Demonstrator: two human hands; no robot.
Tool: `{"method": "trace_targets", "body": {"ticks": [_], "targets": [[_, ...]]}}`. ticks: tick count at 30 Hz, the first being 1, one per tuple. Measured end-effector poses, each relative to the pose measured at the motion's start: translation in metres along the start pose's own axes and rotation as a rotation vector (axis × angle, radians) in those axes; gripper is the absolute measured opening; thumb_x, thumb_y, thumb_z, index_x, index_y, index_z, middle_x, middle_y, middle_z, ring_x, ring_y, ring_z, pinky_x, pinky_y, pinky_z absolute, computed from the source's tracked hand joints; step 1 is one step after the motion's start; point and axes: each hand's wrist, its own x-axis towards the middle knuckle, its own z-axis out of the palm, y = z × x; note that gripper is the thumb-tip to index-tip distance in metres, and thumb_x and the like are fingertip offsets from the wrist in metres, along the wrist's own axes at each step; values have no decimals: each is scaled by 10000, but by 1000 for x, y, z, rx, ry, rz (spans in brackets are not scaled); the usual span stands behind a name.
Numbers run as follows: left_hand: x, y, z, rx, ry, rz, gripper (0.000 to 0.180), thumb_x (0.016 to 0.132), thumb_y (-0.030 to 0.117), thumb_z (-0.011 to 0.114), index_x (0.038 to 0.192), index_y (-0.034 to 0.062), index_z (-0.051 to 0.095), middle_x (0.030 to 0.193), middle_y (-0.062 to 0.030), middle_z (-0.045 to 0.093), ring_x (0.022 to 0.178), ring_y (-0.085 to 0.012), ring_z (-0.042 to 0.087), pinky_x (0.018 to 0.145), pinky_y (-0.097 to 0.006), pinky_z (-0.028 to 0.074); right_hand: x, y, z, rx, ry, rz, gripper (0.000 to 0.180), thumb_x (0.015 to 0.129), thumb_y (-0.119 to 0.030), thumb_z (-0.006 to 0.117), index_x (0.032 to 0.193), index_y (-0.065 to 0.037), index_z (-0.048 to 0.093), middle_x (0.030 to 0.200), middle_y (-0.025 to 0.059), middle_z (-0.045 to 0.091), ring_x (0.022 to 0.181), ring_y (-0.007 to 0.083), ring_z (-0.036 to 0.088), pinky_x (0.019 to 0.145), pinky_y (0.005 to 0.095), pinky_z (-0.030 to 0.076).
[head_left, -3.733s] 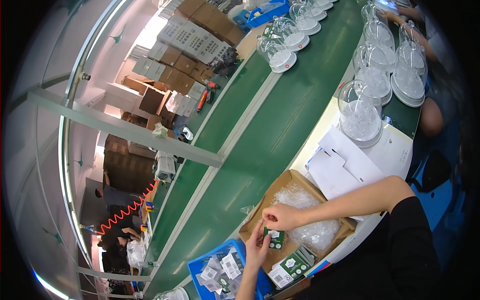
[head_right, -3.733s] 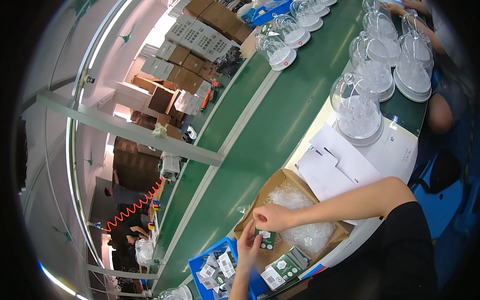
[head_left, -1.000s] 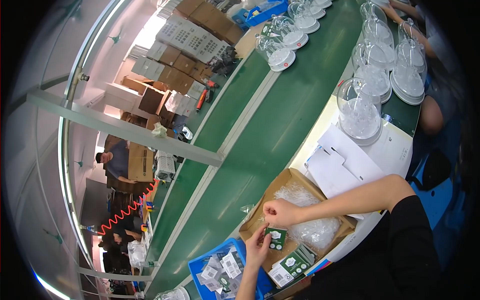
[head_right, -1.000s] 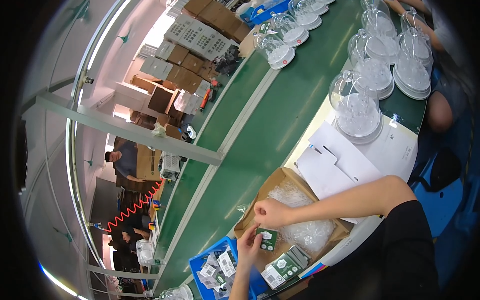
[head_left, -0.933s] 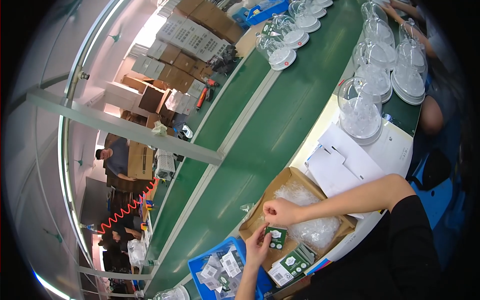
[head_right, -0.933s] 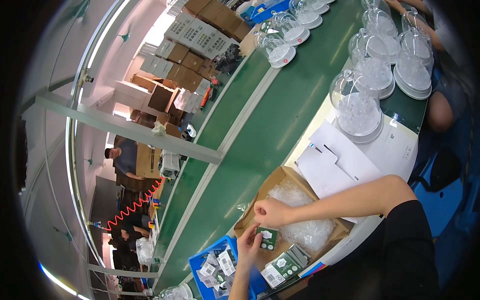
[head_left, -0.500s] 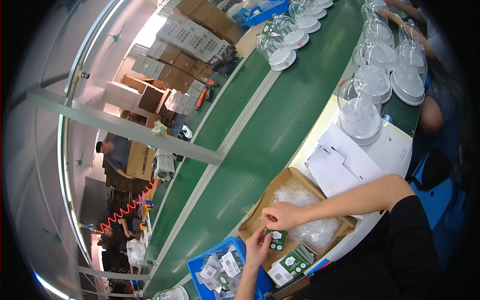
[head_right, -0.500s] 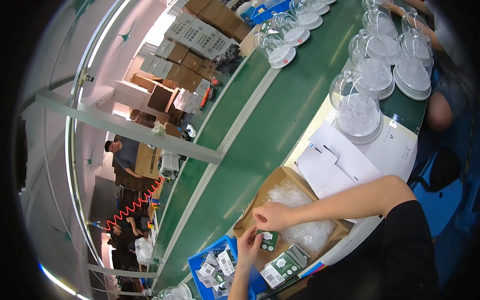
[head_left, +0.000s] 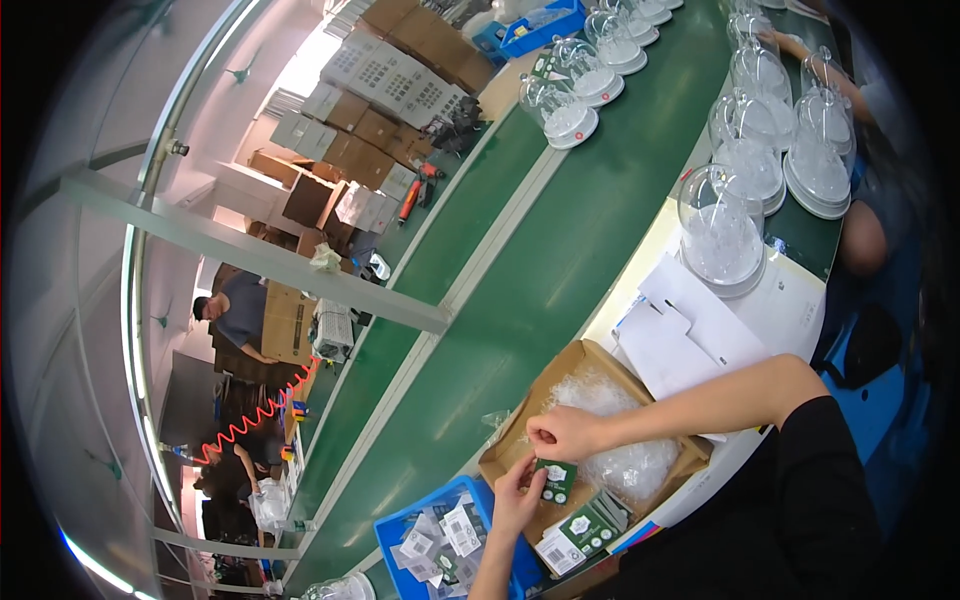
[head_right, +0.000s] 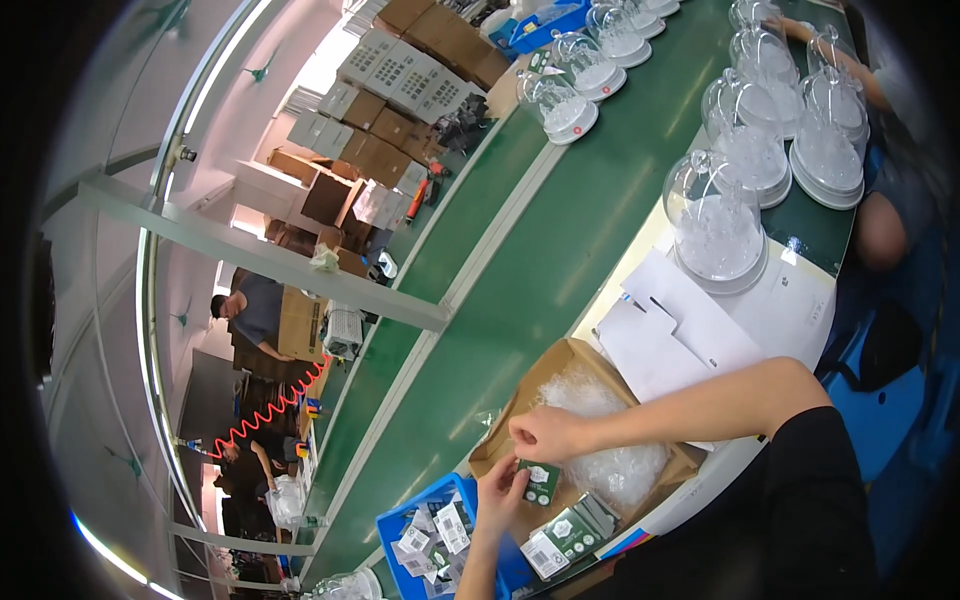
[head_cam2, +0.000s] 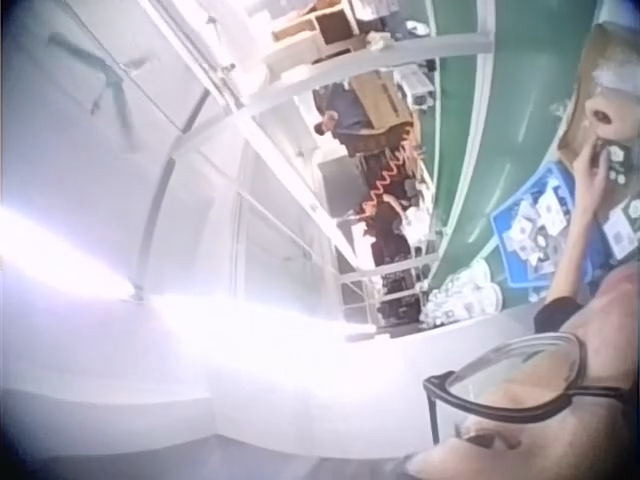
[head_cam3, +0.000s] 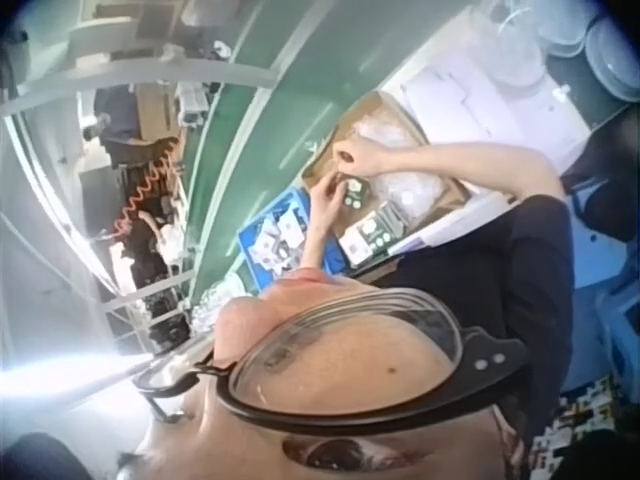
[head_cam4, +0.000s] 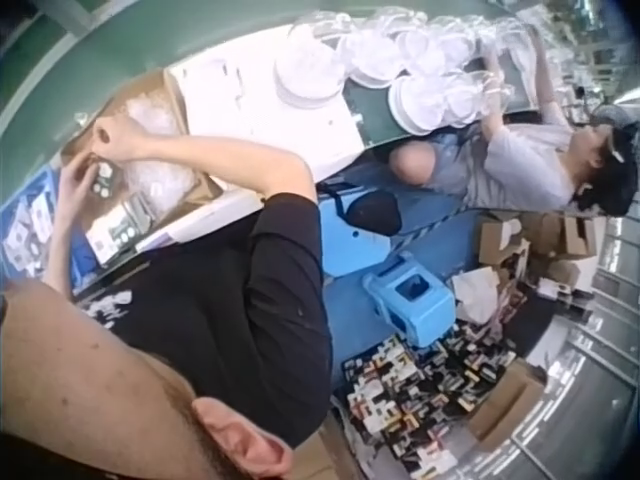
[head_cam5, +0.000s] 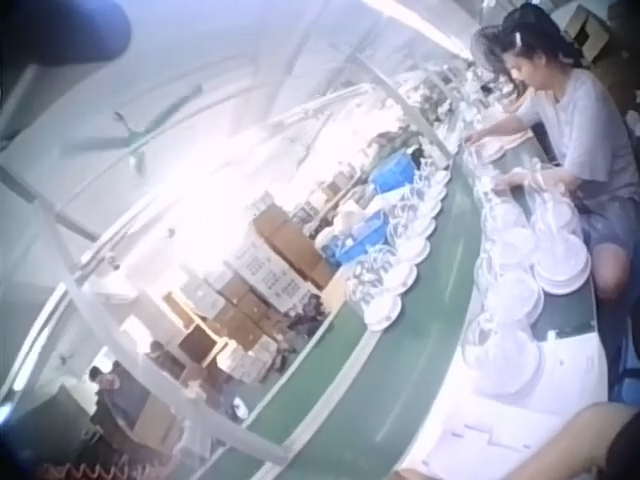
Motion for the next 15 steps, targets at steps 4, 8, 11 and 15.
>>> {"method": "trace_targets", "body": {"ticks": [4, 8, 11, 15], "targets": [[1, -2, 0, -45, 5, -35, 356, 873, 51, 636, 1214, -21, 563, 940, -89, 684, 824, -101, 629, 725, -234, 506, 0, 2, 3, 55, 14, -12, 163, 777, -206, 606, 748, -56, 550, 615, 76, 596, 559, 236, 594, 514, 351, 444], [-1, 0, -1, -19, 12, -25, 370, 879, 48, 627, 1233, -18, 547, 955, -87, 680, 833, -98, 626, 734, -236, 507, 1, -2, 2, 9, -3, 8, 160, 776, -204, 606, 754, -54, 556, 618, 74, 597, 564, 234, 596, 519, 349, 446], [2, 5, -1, -29, -7, -26, 382, 881, 39, 617, 1251, -6, 533, 963, -88, 678, 840, -100, 628, 744, -237, 509, 1, 0, -1, 13, 6, 3, 154, 770, -199, 607, 754, -54, 557, 622, 77, 600, 568, 234, 599, 523, 352, 448], [3, 7, -1, -68, -7, -49, 389, 882, 31, 609, 1260, 1, 522, 956, -93, 677, 847, -111, 632, 759, -239, 509, 1, 3, 1, 38, 9, 8, 154, 766, -197, 607, 751, -53, 553, 622, 79, 599, 568, 237, 599, 523, 355, 448]]}}
